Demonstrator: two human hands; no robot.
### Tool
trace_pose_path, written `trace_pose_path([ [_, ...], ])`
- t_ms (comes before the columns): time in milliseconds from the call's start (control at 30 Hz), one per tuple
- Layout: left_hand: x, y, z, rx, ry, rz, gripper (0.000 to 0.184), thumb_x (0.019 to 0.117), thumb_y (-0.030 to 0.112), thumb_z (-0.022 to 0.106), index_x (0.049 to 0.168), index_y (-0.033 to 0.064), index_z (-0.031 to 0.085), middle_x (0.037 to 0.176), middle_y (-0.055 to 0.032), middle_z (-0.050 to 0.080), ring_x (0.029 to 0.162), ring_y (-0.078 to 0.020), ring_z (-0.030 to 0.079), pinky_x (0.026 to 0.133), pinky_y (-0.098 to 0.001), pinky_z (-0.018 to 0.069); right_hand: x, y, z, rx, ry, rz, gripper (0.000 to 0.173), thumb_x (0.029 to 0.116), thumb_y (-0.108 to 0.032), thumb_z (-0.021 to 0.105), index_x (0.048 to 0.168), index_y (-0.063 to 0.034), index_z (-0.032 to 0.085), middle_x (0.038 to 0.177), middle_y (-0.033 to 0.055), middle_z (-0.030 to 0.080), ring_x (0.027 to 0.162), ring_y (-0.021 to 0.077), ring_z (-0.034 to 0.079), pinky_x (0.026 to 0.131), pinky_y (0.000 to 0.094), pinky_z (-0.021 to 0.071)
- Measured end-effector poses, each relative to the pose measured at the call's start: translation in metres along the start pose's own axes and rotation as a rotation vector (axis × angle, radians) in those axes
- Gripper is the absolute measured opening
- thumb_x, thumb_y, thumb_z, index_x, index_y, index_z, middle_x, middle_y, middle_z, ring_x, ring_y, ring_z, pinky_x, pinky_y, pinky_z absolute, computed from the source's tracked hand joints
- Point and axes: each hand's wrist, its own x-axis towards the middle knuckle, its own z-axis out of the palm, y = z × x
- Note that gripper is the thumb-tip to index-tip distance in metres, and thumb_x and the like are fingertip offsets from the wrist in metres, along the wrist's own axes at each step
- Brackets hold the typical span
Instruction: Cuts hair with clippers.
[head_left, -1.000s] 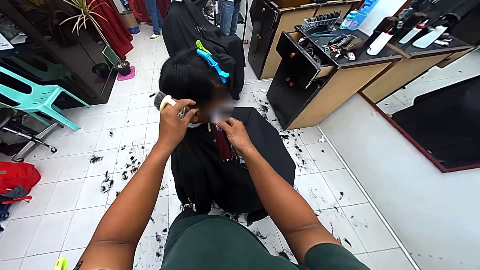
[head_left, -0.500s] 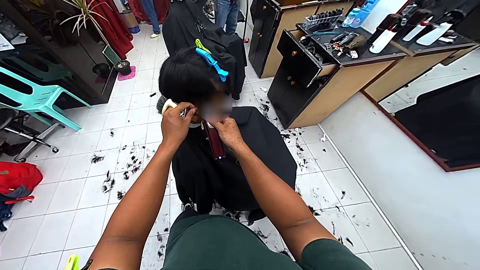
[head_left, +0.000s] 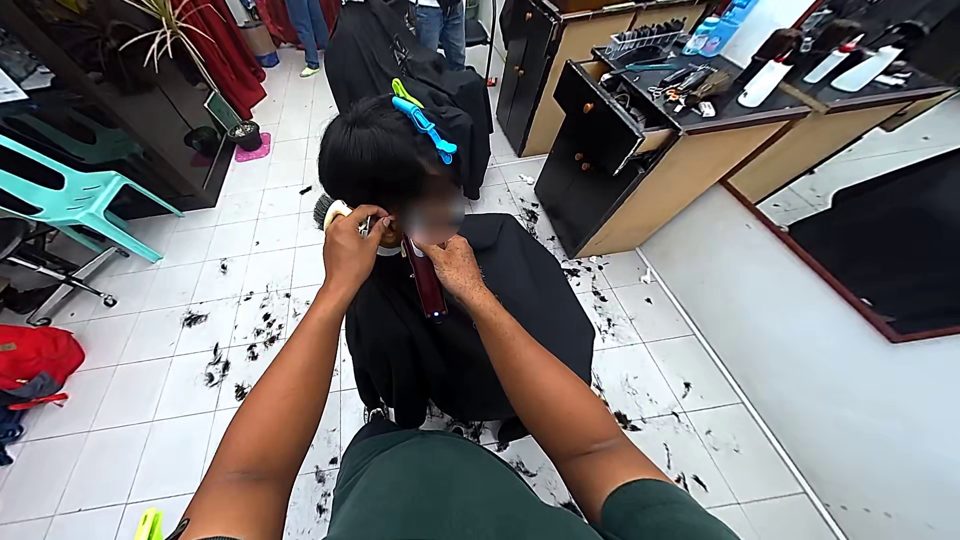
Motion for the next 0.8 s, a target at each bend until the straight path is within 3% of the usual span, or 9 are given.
trace_pose_path([
  [67, 0.000, 0.001, 0.000, -0.002, 0.004, 0.002, 0.017, 0.0992, 0.023, 0.069, 0.108, 0.0109, 0.077, 0.102, -0.0088, 0.074, 0.101, -0.0252, 0.067, 0.094, -0.0512, 0.0489, -0.004, -0.003, 0.001, -0.020, 0.001, -0.009, 0.042, 0.1007, -0.042, 0.065, 0.115, -0.0017, 0.066, 0.091, 0.0120, 0.070, 0.080, 0.0217, 0.069, 0.077, 0.0439, 0.0584],
  [200, 0.000, 0.000, 0.001, -0.007, -0.001, -0.004, 0.016, 0.0992, 0.023, 0.069, 0.107, 0.0112, 0.077, 0.103, -0.0082, 0.074, 0.101, -0.0254, 0.066, 0.094, -0.0507, 0.0477, -0.004, -0.002, 0.000, -0.046, 0.000, 0.032, 0.044, 0.1011, -0.046, 0.062, 0.103, -0.0021, 0.067, 0.085, 0.0119, 0.067, 0.076, 0.0222, 0.066, 0.073, 0.0446, 0.0551],
  [333, 0.000, -0.001, 0.000, -0.006, -0.004, -0.001, 0.016, 0.0994, 0.023, 0.068, 0.107, 0.0121, 0.077, 0.105, -0.0078, 0.075, 0.104, -0.0243, 0.067, 0.096, -0.0502, 0.0478, -0.003, 0.000, 0.003, -0.001, 0.004, -0.017, 0.041, 0.1013, -0.041, 0.064, 0.114, -0.0016, 0.066, 0.093, 0.0126, 0.069, 0.083, 0.0225, 0.069, 0.080, 0.0447, 0.0573],
  [467, 0.001, -0.001, -0.001, -0.001, -0.020, -0.020, 0.016, 0.0994, 0.024, 0.068, 0.107, 0.0125, 0.077, 0.103, -0.0077, 0.074, 0.103, -0.0263, 0.066, 0.096, -0.0521, 0.0470, -0.018, -0.004, -0.001, -0.093, -0.014, 0.049, 0.057, 0.0999, -0.060, 0.056, 0.106, -0.0043, 0.065, 0.083, 0.0139, 0.065, 0.068, 0.0241, 0.063, 0.062, 0.0439, 0.0526],
  [567, 0.000, -0.001, 0.000, -0.019, 0.013, -0.001, 0.017, 0.0999, 0.024, 0.068, 0.109, 0.0120, 0.077, 0.106, -0.0083, 0.075, 0.103, -0.0254, 0.066, 0.096, -0.0505, 0.0469, -0.013, -0.001, 0.004, 0.000, -0.015, -0.020, 0.047, 0.1038, -0.049, 0.055, 0.115, -0.0045, 0.064, 0.090, 0.0120, 0.068, 0.076, 0.0215, 0.067, 0.071, 0.0433, 0.0568],
  [633, -0.012, -0.001, 0.001, -0.040, 0.150, 0.150, 0.022, 0.1025, 0.022, 0.063, 0.113, 0.0066, 0.075, 0.107, -0.0125, 0.074, 0.103, -0.0243, 0.069, 0.096, -0.0457, 0.0507, -0.022, 0.007, 0.000, 0.040, -0.050, -0.046, 0.043, 0.1054, -0.045, 0.055, 0.123, -0.0060, 0.063, 0.095, 0.0120, 0.070, 0.077, 0.0215, 0.069, 0.072, 0.0421, 0.0592],
  [700, -0.028, 0.001, -0.001, -0.094, 0.211, 0.413, 0.024, 0.1037, 0.015, 0.059, 0.111, -0.0035, 0.072, 0.104, -0.0188, 0.073, 0.100, -0.0255, 0.070, 0.093, -0.0425, 0.0548, -0.036, 0.023, -0.012, 0.168, -0.048, -0.002, 0.034, 0.1059, -0.035, 0.056, 0.116, -0.0035, 0.065, 0.088, 0.0115, 0.070, 0.070, 0.0210, 0.069, 0.067, 0.0390, 0.0615],
  [767, -0.039, 0.015, -0.005, -0.170, -0.090, 0.466, 0.022, 0.1018, 0.016, 0.062, 0.108, -0.0005, 0.074, 0.101, -0.0124, 0.074, 0.095, -0.0174, 0.070, 0.090, -0.0379, 0.0569, -0.054, 0.041, -0.022, 0.393, 0.019, 0.035, 0.029, 0.1090, -0.024, 0.046, 0.112, 0.0008, 0.062, 0.085, 0.0098, 0.068, 0.067, 0.0175, 0.068, 0.065, 0.0337, 0.0618],
  [800, -0.037, 0.025, -0.008, -0.225, -0.322, 0.393, 0.020, 0.1005, 0.019, 0.065, 0.109, 0.0041, 0.075, 0.097, -0.0050, 0.075, 0.086, -0.0091, 0.070, 0.081, -0.0301, 0.0579, -0.063, 0.049, -0.026, 0.497, 0.049, 0.052, 0.034, 0.1112, -0.024, 0.037, 0.118, 0.0007, 0.059, 0.089, 0.0090, 0.067, 0.071, 0.0163, 0.068, 0.067, 0.0321, 0.0616],
])
